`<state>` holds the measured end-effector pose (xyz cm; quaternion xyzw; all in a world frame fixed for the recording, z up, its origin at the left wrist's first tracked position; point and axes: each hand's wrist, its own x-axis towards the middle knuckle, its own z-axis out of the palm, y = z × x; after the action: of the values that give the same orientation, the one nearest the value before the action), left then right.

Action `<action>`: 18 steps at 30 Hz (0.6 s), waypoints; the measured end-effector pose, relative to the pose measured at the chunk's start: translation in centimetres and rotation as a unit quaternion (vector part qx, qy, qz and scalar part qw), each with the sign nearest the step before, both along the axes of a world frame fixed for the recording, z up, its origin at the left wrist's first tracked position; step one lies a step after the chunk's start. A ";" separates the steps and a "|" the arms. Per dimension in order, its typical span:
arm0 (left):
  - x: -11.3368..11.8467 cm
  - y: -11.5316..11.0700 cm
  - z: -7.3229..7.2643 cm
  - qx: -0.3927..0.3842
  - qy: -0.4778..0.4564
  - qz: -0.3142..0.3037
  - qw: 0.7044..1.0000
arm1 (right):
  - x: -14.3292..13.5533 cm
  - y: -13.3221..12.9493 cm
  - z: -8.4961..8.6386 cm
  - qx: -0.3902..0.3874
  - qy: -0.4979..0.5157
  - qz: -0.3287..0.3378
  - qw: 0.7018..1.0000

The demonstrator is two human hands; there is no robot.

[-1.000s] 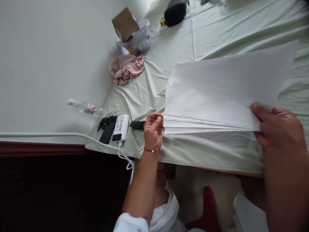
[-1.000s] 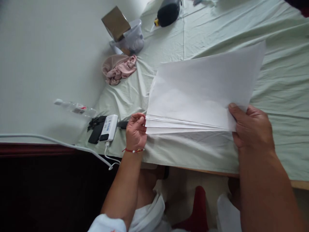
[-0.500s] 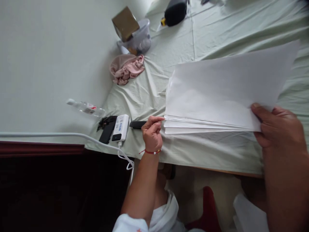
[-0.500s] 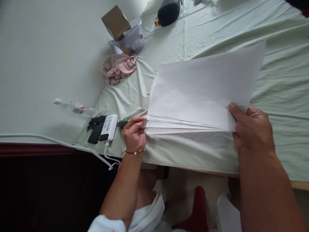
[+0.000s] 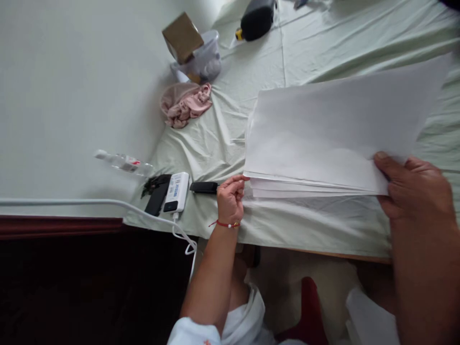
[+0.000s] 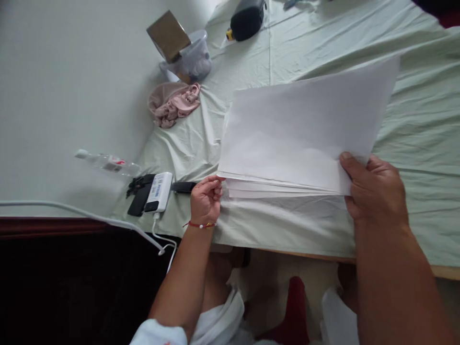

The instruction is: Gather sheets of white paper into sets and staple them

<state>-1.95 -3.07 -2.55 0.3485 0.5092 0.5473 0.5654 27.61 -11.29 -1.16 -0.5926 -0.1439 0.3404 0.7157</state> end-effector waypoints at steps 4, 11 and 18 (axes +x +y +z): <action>0.3 0.0 0.1 -0.015 -0.031 0.017 0.999 | -0.7 0.0 1.5 -0.042 0.077 -0.054 0.995; 0.6 -0.2 0.1 -0.027 -0.006 -0.020 0.999 | -0.6 -0.2 1.0 -0.009 0.019 -0.019 1.000; 0.7 -0.3 0.7 -0.069 -0.010 -0.015 0.997 | -0.7 0.0 1.0 -0.002 0.027 -0.024 0.999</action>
<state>-1.22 -3.37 -1.83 0.3111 0.5346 0.5058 0.6013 26.96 -11.34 -0.17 -0.5879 -0.1092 0.3397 0.7260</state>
